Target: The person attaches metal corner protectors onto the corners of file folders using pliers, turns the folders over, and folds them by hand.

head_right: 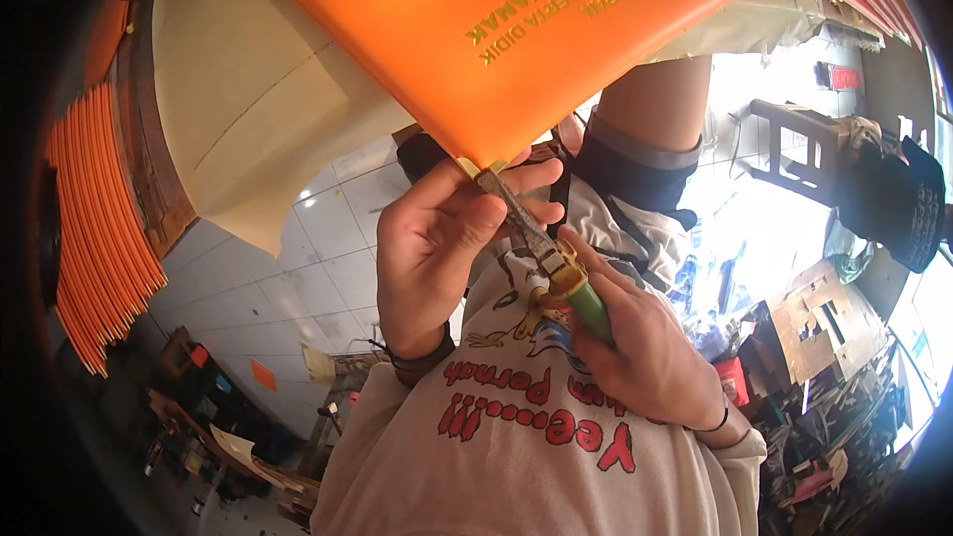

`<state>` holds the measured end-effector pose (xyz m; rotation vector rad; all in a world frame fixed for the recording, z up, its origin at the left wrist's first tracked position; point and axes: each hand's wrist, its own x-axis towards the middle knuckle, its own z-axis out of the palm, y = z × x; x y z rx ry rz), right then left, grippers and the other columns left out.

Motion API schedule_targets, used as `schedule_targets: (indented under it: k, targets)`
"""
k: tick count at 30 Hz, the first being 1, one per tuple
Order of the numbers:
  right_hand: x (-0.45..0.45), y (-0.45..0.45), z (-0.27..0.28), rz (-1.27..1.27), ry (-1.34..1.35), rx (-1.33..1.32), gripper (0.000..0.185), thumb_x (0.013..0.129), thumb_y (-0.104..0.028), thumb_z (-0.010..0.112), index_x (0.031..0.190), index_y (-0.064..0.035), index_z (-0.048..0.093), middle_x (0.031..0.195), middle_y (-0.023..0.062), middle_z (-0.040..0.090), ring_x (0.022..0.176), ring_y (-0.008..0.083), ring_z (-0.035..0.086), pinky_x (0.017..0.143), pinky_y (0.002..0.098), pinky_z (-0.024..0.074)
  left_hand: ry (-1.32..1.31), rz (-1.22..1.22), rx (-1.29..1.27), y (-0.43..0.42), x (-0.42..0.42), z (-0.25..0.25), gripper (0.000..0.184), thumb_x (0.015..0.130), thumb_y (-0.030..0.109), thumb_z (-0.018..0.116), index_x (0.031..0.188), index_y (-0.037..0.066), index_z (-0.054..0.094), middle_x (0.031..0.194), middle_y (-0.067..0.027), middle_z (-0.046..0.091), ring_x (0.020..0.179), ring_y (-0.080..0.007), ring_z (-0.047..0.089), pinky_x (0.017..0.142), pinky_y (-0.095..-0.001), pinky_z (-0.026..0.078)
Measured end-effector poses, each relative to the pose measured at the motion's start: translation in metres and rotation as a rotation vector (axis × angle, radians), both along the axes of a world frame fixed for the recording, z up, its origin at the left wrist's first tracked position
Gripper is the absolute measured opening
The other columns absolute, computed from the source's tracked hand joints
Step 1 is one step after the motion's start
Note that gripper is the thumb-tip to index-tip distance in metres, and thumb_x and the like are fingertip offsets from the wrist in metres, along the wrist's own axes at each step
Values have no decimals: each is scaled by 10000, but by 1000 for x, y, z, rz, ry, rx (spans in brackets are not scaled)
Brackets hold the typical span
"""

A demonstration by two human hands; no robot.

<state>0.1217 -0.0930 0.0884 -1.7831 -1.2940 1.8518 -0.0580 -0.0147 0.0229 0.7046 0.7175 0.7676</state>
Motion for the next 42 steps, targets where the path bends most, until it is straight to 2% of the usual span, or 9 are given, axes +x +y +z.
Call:
schedule_targets:
  k: [3, 9, 20, 23, 29, 32, 36, 40, 42]
  targets:
    - [2, 0, 2, 11, 29, -31, 375, 800, 64, 559, 1162, -1, 629, 1519, 281, 346, 1138, 446, 590, 905, 406, 498, -10, 29, 31, -4, 3, -2, 349, 994, 85, 571, 1288, -93, 508, 1231, -226, 643, 1084, -217, 663, 916, -312, 548]
    - [4, -1, -4, -27, 38, 59, 402, 779, 83, 565, 1161, -20, 633, 1496, 268, 384, 1143, 446, 589, 930, 411, 490, -29, 53, 33, -4, 7, -3, 365, 993, 79, 568, 1305, -96, 496, 1250, -232, 629, 1118, -246, 650, 948, -327, 547]
    - [6, 3, -5, 51, -15, 104, 388, 739, 74, 600, 1118, -7, 620, 1247, 235, 542, 1041, 415, 608, 863, 429, 496, -25, 85, -12, -2, 10, 0, 316, 1009, 75, 540, 1270, -103, 522, 1199, -220, 651, 1044, -213, 669, 907, -311, 545]
    - [1, 1, -5, 16, -72, 138, 249, 807, 87, 484, 1030, 39, 584, 1093, 174, 624, 982, 314, 651, 873, 355, 492, -39, 100, -16, -3, 11, -1, 295, 1008, 68, 537, 1250, -102, 535, 1162, -204, 664, 1016, -196, 669, 900, -310, 542]
    - [-2, 6, 3, -169, -83, -85, 371, 817, 17, 565, 1184, 52, 525, 1024, 171, 666, 951, 308, 656, 869, 370, 493, -51, 129, -43, -2, 13, -2, 257, 995, 37, 544, 1204, -111, 559, 1072, -178, 679, 953, -177, 663, 894, -311, 536]
    - [6, 16, 2, 42, -84, -155, 512, 829, -68, 620, 1308, 62, 497, 1072, 172, 670, 977, 306, 637, 915, 393, 465, -31, 136, -44, -2, 14, 0, 238, 988, 22, 547, 1177, -120, 571, 1031, -170, 682, 939, -172, 659, 885, -314, 539]
    - [3, 17, -9, -39, -66, 66, 208, 776, -91, 608, 923, 23, 514, 658, 199, 590, 655, 398, 620, 629, 431, 460, -15, 148, 5, -2, 15, -3, 221, 984, 10, 543, 1152, -130, 579, 1001, -163, 682, 933, -167, 657, 877, -319, 543]
    - [5, 16, -12, -28, -75, 73, 200, 777, -92, 609, 911, 22, 514, 664, 205, 590, 657, 402, 619, 631, 437, 456, 41, 154, -22, -1, 17, 0, 224, 982, 4, 543, 1153, -136, 574, 981, -155, 680, 908, -166, 659, 870, -322, 547]
    - [7, 17, -13, 1, -59, -13, 273, 792, -94, 621, 1017, 27, 526, 791, 177, 622, 721, 357, 628, 698, 412, 469, 25, 149, -41, -2, 16, -1, 238, 981, 6, 547, 1175, -133, 563, 1022, -172, 683, 926, -169, 664, 874, -318, 550]
